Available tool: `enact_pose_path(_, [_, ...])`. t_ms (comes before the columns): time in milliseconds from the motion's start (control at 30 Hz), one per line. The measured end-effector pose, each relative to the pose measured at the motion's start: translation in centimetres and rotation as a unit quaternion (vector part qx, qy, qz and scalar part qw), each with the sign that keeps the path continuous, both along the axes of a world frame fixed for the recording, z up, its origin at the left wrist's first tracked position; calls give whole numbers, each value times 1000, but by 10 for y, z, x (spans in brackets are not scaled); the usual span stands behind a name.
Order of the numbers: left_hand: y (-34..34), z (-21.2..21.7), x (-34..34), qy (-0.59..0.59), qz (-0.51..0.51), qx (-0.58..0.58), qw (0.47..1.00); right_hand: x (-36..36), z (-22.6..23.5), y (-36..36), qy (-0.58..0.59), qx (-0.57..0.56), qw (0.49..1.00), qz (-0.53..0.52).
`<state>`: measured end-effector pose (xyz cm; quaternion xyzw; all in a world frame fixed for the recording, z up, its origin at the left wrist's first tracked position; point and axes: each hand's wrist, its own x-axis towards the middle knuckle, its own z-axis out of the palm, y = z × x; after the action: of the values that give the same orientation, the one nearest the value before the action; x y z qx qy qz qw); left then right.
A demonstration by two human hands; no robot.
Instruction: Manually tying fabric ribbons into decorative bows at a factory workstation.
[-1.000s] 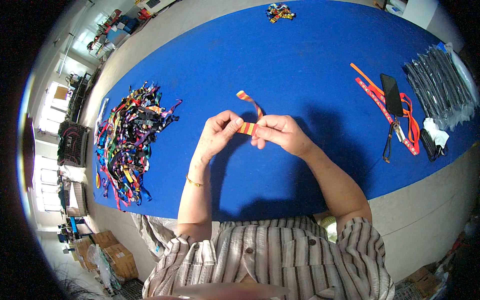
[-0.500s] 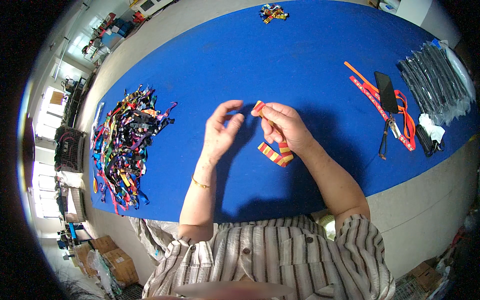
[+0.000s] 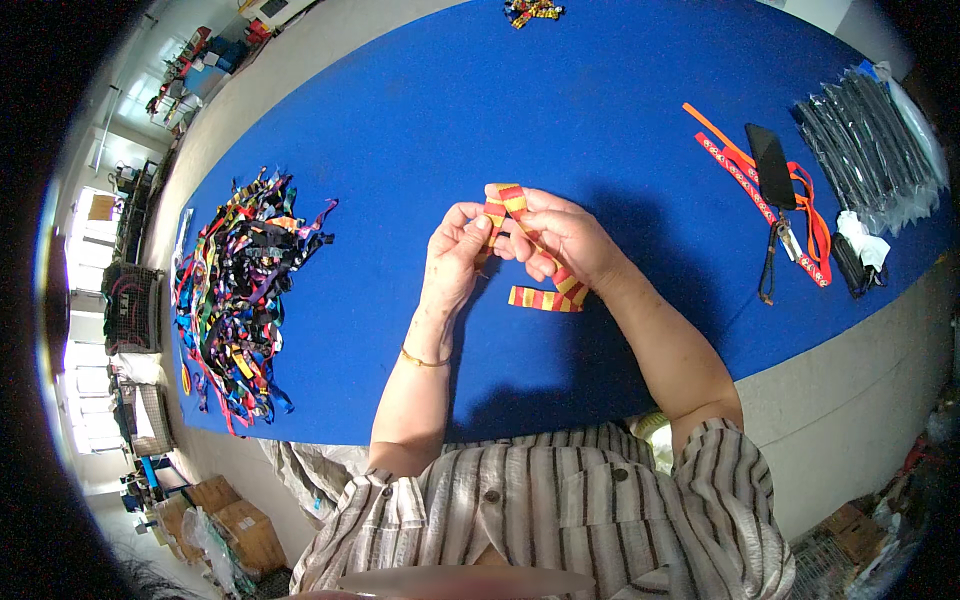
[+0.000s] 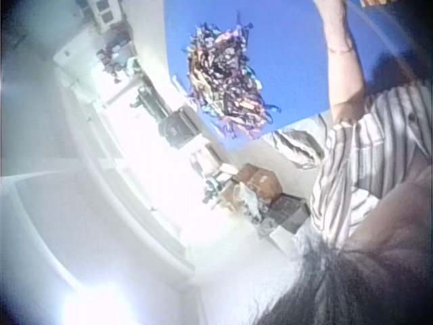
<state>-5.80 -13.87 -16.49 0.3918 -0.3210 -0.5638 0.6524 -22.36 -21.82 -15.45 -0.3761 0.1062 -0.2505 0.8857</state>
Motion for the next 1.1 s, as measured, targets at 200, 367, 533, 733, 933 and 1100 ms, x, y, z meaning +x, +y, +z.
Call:
enact_pose_path(200, [5,-8,4,-62,-33,38,997,-1,-3,-2,50,-61,997,-8])
enact_pose_path(367, [7,3,-1,-159,-65,87,981,-2,-8,-1,103,-127,986,-42])
enact_pose_path(533, [10,-3,0,-136,-72,65,986,3,-7,0,133,-174,975,-39])
enact_pose_path(733, [11,-4,5,-125,-99,54,986,1,1,3,188,-225,956,-13])
enact_pose_path(933, [12,-3,5,-113,-104,58,986,6,-10,5,99,-209,973,-6])
enact_pose_path(1100, [10,-12,0,-91,-35,36,995,8,-18,3,95,-219,971,3])
